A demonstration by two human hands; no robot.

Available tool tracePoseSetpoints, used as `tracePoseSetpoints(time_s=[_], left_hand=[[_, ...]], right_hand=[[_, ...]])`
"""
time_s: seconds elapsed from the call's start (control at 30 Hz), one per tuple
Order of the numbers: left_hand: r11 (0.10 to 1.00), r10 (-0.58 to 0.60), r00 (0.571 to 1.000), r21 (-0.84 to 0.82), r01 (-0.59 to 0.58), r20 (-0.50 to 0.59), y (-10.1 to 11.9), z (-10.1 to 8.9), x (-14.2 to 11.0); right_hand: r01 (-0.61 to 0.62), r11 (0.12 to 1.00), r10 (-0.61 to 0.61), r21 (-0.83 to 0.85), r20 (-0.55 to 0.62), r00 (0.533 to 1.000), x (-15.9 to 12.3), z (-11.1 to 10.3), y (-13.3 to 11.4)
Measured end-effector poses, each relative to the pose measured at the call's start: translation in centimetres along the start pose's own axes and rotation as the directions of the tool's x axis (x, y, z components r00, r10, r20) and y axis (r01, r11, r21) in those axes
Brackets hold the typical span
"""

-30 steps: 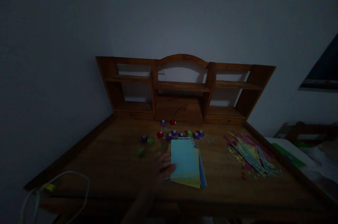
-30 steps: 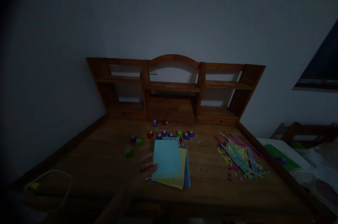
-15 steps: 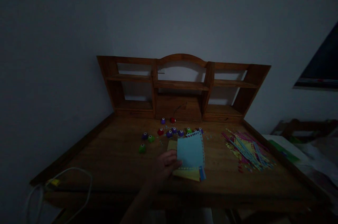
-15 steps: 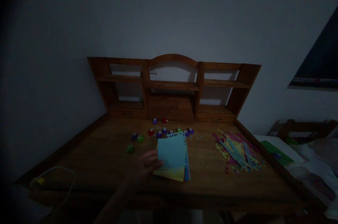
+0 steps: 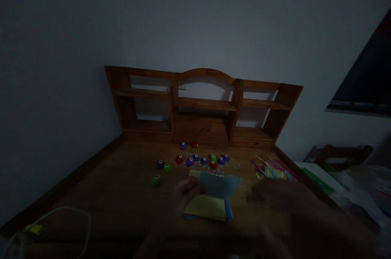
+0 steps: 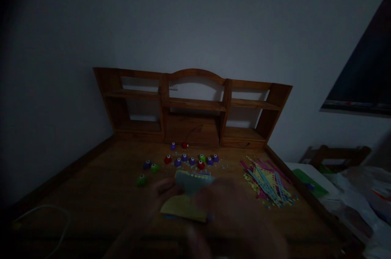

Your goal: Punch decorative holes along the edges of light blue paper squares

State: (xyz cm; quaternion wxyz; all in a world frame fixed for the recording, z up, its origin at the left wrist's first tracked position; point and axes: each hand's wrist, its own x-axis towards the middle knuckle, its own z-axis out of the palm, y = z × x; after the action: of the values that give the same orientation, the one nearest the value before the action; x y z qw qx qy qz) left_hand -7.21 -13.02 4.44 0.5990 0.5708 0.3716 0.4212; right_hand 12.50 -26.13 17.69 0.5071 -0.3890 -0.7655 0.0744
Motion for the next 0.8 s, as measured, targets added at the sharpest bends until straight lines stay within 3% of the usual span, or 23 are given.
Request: tracePoseSetpoints(time_s=[0.03,0.07,0.17,0.27,0.37,0.4,0.47,0.53,0.57,0.6,0.67,0.8], left_hand=[[1.0,0.006,1.0,-0.001,-0.006,-0.005,-0.1,-0.2,0.1],[1.0,0.006,1.0,-0.008,-0.006,-0.01,-0.3,-0.4,0.2],[0.999,-0.027,1.0,-0.041,0.027,-0.012,-1.1,-0.8,0.6],[1.0,0.003,0.999,0.0,-0.003,-0.049,-2.0,-1.2,1.1],[0.974,0.172,0.983,0.161,-0.161,-0.062,-1.8,-1.7,2.2],[0.939,0.267,0.962,0.243,-0.244,-0.062,-1.4,-1.9,2.6],[0.783,0.491,0.871,0.459,-0.42,-0.039,-0.6,-2.4,3.3],[0.566,0.647,0.762,0.647,-0.51,0.035,-0.2,-2.9,3.5],[0.47,0.676,0.731,0.709,-0.526,0.094,-0.3,-3.1,3.4],[0.395,0.67,0.726,0.751,-0.528,0.158,-0.7,-3.4,3.1],[0.293,0.582,0.757,0.792,-0.535,0.296,-2.0,-3.7,2.2],[0.242,0.396,0.829,0.827,-0.508,0.395,-4.7,-3.6,0.3]], right_hand=[[-0.067,0.997,0.065,-0.042,-0.06,0.996,1.2,0.5,1.9],[-0.112,0.992,0.111,-0.051,-0.03,0.993,2.1,1.2,4.1],[-0.304,0.95,0.288,0.069,0.172,0.942,3.4,3.4,10.9],[-0.453,0.887,0.413,0.091,0.284,0.865,3.2,4.9,14.8],[-0.299,0.95,0.275,0.088,0.215,0.937,3.5,5.3,14.7],[-0.211,0.975,0.198,0.066,0.161,0.967,3.8,5.3,14.3],[-0.048,0.999,0.048,-0.007,0.08,0.996,4.1,5.6,13.6],[0.059,0.996,-0.052,-0.069,0.095,0.994,3.7,6.3,13.9],[0.089,0.993,-0.078,-0.079,0.131,0.988,3.1,6.8,14.4],[0.089,0.994,-0.076,-0.068,0.17,0.983,2.2,7.4,15.1],[0.053,0.998,-0.046,-0.022,0.249,0.967,-0.1,8.8,16.8],[-0.11,0.994,0.089,0.027,0.405,0.91,-4.7,10.8,19.0]])
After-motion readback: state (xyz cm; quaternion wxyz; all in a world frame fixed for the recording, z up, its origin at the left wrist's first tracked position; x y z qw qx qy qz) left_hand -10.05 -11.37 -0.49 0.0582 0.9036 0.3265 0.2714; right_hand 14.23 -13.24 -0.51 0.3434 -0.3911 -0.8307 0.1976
